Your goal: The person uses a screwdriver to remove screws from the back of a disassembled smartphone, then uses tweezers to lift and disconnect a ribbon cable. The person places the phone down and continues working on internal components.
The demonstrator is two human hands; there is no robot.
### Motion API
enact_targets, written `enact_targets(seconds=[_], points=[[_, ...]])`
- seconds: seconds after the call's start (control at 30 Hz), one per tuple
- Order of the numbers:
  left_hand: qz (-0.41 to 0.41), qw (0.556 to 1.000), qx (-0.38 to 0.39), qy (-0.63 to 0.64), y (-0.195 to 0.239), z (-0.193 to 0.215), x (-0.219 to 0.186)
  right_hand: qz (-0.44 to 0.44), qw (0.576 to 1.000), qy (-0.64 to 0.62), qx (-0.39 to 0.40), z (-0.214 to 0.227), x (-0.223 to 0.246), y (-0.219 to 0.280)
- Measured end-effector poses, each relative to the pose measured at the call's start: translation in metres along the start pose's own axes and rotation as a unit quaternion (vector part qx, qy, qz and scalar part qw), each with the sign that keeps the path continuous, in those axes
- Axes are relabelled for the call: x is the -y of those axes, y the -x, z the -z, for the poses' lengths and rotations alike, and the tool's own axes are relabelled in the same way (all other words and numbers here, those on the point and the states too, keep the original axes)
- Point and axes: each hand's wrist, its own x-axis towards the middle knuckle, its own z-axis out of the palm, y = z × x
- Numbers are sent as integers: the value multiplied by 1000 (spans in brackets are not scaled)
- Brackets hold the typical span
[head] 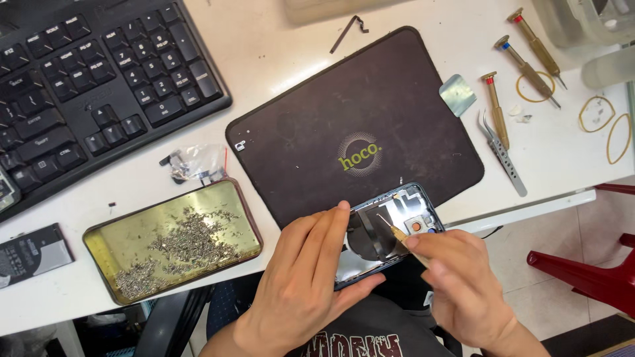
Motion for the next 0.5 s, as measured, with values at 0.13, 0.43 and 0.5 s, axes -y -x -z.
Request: enact_targets(seconds=[0.13,0.43,0.5], points=[[-2,1000,-1,-23,2,-6,2,-153,971,-159,-97,-5,-4,15],[30,999,7,-40,-5,-8,-2,-297,789,-486,-232,-3,-24,7],[42,999,5,-33,-7,-7,-4,-304,779,-499,-227,-2,-24,6]])
